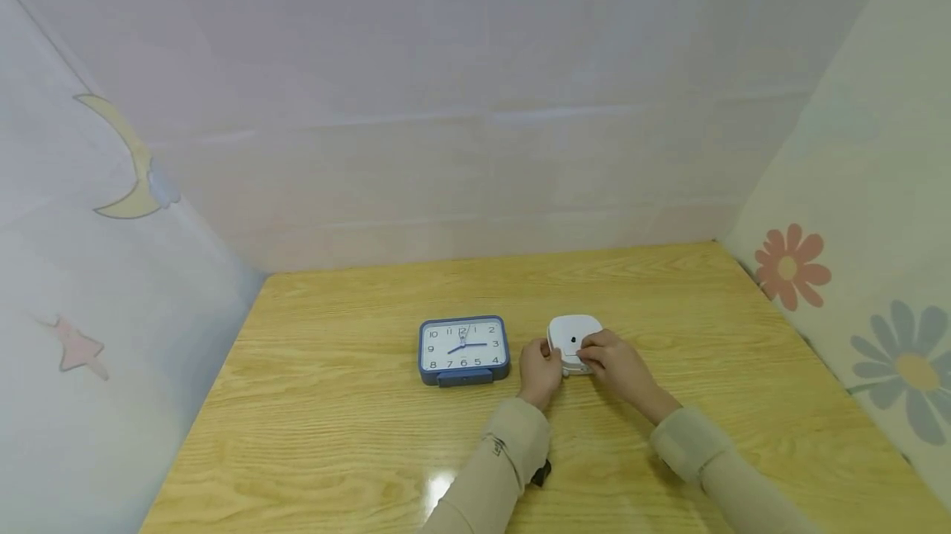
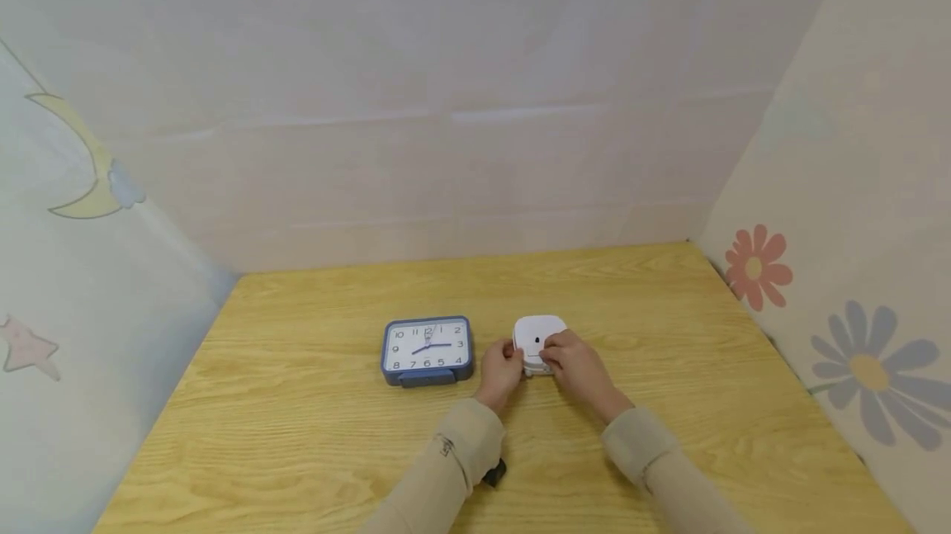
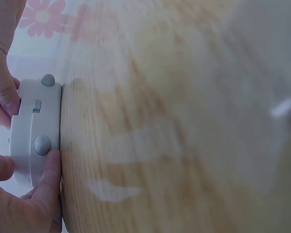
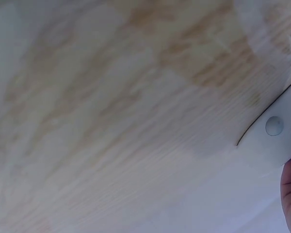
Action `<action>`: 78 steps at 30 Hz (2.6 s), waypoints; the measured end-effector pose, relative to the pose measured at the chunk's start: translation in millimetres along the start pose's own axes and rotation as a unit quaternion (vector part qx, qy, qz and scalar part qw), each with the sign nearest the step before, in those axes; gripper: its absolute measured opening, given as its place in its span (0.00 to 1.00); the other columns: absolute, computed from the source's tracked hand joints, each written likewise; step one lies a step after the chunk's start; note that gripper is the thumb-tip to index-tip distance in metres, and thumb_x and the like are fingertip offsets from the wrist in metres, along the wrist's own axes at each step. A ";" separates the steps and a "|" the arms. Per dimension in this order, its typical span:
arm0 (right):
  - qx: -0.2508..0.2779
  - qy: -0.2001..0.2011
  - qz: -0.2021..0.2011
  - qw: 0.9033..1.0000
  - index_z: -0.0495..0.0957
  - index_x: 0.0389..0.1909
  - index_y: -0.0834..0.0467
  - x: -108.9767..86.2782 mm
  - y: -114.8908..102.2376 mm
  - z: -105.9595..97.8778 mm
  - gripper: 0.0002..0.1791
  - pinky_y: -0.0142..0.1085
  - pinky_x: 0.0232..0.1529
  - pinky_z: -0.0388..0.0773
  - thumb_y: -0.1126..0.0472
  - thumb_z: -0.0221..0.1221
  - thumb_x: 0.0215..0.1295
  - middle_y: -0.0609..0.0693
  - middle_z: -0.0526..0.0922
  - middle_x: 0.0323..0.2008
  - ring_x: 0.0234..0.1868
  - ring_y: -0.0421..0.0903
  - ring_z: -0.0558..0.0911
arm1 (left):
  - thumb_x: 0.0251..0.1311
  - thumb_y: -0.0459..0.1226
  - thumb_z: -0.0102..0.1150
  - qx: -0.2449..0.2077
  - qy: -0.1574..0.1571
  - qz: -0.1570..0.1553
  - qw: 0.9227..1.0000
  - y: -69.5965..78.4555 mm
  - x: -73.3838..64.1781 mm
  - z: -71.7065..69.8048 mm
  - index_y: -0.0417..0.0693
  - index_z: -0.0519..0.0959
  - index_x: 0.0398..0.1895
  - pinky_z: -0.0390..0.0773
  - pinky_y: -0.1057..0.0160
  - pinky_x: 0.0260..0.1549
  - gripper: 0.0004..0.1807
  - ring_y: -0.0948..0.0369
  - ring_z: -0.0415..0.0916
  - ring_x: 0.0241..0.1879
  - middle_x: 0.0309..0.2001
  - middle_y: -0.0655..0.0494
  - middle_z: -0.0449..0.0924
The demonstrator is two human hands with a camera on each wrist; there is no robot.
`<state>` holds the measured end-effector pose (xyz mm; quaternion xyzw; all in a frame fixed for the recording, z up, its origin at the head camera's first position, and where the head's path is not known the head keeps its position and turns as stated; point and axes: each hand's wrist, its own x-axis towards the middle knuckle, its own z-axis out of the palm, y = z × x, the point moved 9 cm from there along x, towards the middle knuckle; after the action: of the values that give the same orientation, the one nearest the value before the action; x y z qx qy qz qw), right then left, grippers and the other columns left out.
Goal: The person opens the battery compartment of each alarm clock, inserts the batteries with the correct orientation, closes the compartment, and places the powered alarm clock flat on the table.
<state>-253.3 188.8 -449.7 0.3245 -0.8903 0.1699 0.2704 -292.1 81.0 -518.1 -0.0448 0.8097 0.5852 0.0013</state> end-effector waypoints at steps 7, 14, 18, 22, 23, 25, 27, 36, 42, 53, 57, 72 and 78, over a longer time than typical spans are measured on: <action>-0.010 -0.015 -0.005 1.000 0.83 0.23 0.65 -2.5 -1.9 2.9 0.08 0.40 0.34 0.77 0.74 0.69 0.37 0.53 0.79 0.29 0.34 0.49 0.77 | 0.58 0.31 0.54 0.000 -0.009 -0.007 1.000 -1.7 0.4 0.6 0.31 0.76 0.44 0.75 0.61 0.39 0.13 0.56 0.74 0.40 0.36 0.48 0.77; -0.022 -0.035 -0.030 0.999 0.83 0.27 0.67 -5.1 -5.7 4.4 0.09 0.43 0.38 0.77 0.73 0.66 0.39 0.55 0.79 0.32 0.36 0.50 0.76 | 0.58 0.32 0.54 0.001 -0.008 -0.012 1.000 -3.6 0.3 0.7 0.32 0.76 0.45 0.74 0.60 0.40 0.13 0.56 0.73 0.40 0.37 0.48 0.76; -0.025 -0.032 -0.044 0.998 0.82 0.28 0.67 -6.3 -6.9 4.9 0.10 0.43 0.38 0.76 0.74 0.64 0.39 0.56 0.78 0.32 0.36 0.51 0.76 | 0.58 0.32 0.54 0.002 -0.009 -0.014 1.000 -3.3 0.6 0.8 0.32 0.75 0.45 0.74 0.59 0.40 0.13 0.55 0.73 0.40 0.37 0.48 0.75; -0.022 -0.026 -0.044 0.998 0.82 0.28 0.68 -6.9 -7.0 3.6 0.10 0.44 0.38 0.76 0.74 0.64 0.39 0.57 0.78 0.32 0.36 0.51 0.76 | 0.59 0.32 0.54 0.004 -0.010 -0.018 1.000 -3.5 1.1 1.4 0.32 0.76 0.45 0.74 0.60 0.40 0.13 0.56 0.73 0.40 0.37 0.48 0.76; -0.023 -0.028 -0.042 0.998 0.82 0.28 0.68 -7.0 -6.7 3.5 0.10 0.44 0.38 0.76 0.74 0.64 0.39 0.57 0.78 0.33 0.36 0.52 0.76 | 0.59 0.32 0.54 0.006 -0.010 -0.018 1.000 -3.6 1.2 1.6 0.32 0.76 0.45 0.75 0.60 0.40 0.13 0.56 0.73 0.40 0.37 0.48 0.76; -0.024 -0.032 -0.037 0.999 0.82 0.29 0.68 -6.5 -6.6 3.1 0.10 0.44 0.39 0.76 0.73 0.65 0.40 0.57 0.78 0.33 0.37 0.52 0.76 | 0.58 0.32 0.54 0.007 -0.008 -0.019 1.000 -3.3 1.5 1.2 0.32 0.76 0.45 0.75 0.60 0.40 0.13 0.56 0.73 0.40 0.37 0.48 0.76; -0.026 -0.038 -0.033 0.998 0.82 0.29 0.68 -5.7 -6.6 2.5 0.10 0.44 0.39 0.76 0.73 0.65 0.41 0.57 0.78 0.33 0.37 0.51 0.76 | 0.58 0.32 0.55 0.010 -0.006 -0.017 1.000 -2.3 1.7 0.9 0.32 0.76 0.45 0.75 0.60 0.40 0.13 0.56 0.73 0.40 0.36 0.49 0.76; -0.025 -0.026 -0.012 0.999 0.82 0.30 0.66 -4.2 -6.8 -3.7 0.09 0.43 0.37 0.77 0.71 0.66 0.43 0.56 0.79 0.33 0.36 0.51 0.77 | 0.58 0.31 0.55 0.006 -0.003 -0.006 1.000 0.6 0.7 -0.2 0.31 0.76 0.44 0.75 0.62 0.38 0.13 0.57 0.74 0.38 0.35 0.49 0.76; 0.012 0.003 0.089 0.996 0.82 0.34 0.65 -7.5 10.8 -11.7 0.11 0.44 0.33 0.78 0.73 0.65 0.45 0.57 0.78 0.34 0.36 0.54 0.78 | 0.58 0.31 0.54 -0.001 -0.004 -0.013 1.000 1.3 0.0 -0.5 0.30 0.75 0.45 0.74 0.61 0.40 0.14 0.56 0.72 0.39 0.36 0.48 0.75; 0.132 -0.006 0.259 0.957 0.75 0.48 0.69 -17.2 46.0 -15.1 0.22 0.44 0.28 0.78 0.72 0.64 0.49 0.64 0.76 0.40 0.37 0.58 0.77 | 0.59 0.31 0.53 -0.022 -0.014 -0.035 0.999 -3.5 -0.3 1.5 0.30 0.73 0.48 0.74 0.61 0.39 0.15 0.57 0.71 0.39 0.37 0.48 0.74; 0.169 -0.026 0.319 0.932 0.70 0.54 0.71 -21.5 56.6 -11.5 0.25 0.49 0.36 0.77 0.68 0.61 0.55 0.68 0.74 0.44 0.41 0.62 0.76 | 0.60 0.32 0.53 -0.021 -0.012 -0.039 0.999 -4.0 -0.5 2.1 0.31 0.73 0.48 0.73 0.62 0.39 0.15 0.58 0.70 0.39 0.37 0.49 0.74; 0.359 -0.123 0.548 0.745 0.55 0.64 0.72 -48.0 79.3 28.9 0.34 0.36 0.37 0.79 0.48 0.41 0.70 0.69 0.67 0.55 0.43 0.48 0.73 | 0.59 0.31 0.54 -0.015 -0.008 -0.031 0.999 -3.4 1.3 1.7 0.31 0.75 0.45 0.73 0.63 0.38 0.13 0.59 0.71 0.37 0.34 0.50 0.75; 0.374 -0.136 0.550 0.734 0.56 0.63 0.73 -45.8 77.7 35.0 0.35 0.35 0.37 0.78 0.46 0.40 0.70 0.68 0.65 0.57 0.40 0.46 0.73 | 0.59 0.31 0.54 -0.019 -0.011 -0.040 0.999 -4.2 2.4 2.0 0.31 0.75 0.46 0.74 0.63 0.38 0.14 0.59 0.71 0.38 0.35 0.50 0.75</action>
<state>-288.8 251.2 -514.5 -0.1275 -0.8056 0.5620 -0.1377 -294.3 81.4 -522.8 -0.0711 0.7958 0.6005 0.0325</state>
